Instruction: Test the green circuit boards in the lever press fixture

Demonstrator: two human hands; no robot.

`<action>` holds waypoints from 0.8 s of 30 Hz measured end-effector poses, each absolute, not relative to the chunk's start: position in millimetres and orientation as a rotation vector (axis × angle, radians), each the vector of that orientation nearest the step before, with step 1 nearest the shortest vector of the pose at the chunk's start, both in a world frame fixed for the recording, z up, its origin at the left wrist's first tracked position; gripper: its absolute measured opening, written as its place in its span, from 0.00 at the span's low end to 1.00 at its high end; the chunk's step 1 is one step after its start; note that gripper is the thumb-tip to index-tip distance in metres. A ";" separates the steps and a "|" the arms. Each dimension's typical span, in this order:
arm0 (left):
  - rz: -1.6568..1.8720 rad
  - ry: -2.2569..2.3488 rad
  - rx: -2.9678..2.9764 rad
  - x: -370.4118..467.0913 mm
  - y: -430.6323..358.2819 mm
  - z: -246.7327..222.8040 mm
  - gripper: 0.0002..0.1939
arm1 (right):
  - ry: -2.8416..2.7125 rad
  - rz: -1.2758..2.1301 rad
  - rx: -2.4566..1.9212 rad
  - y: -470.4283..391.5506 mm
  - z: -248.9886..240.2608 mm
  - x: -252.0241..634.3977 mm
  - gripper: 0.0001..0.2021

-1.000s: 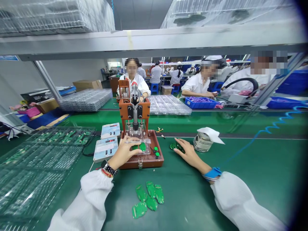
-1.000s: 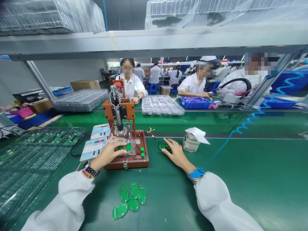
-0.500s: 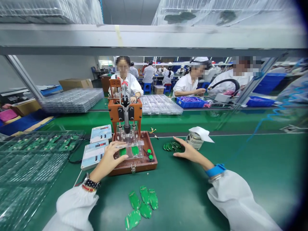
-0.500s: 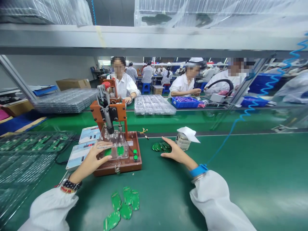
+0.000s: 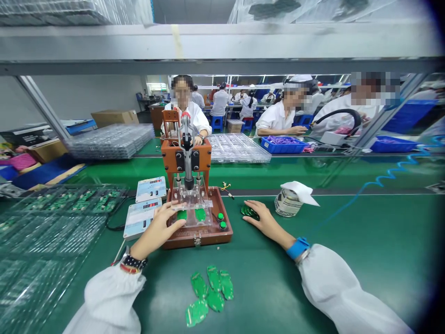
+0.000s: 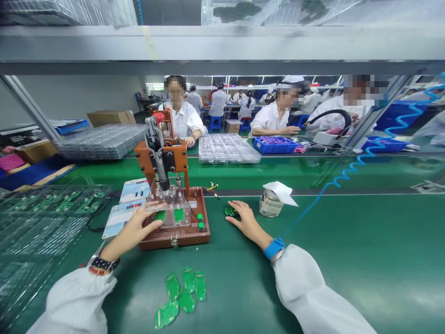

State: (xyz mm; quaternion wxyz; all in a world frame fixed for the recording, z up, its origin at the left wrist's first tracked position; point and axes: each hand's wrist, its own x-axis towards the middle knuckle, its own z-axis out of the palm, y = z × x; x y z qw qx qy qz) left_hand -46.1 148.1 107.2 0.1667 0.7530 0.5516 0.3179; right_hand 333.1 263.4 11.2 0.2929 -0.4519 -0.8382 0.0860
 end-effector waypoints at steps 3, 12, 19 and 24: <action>0.903 1.576 2.137 -46.8 148.2 106.2 0.21 | -2.181 0.163 -1.258 256.1 15.5 323.8 0.26; 1.054 1.561 2.128 -46.2 149.7 102.5 0.24 | -2.297 0.189 -0.632 201.6 90.8 223.2 0.18; 1.094 1.520 2.035 -44.3 147.9 102.1 0.25 | -2.399 0.377 -0.714 208.9 105.3 183.2 0.15; 1.126 1.508 2.017 -43.7 147.0 103.8 0.24 | -2.422 0.242 -0.797 200.3 108.4 182.1 0.14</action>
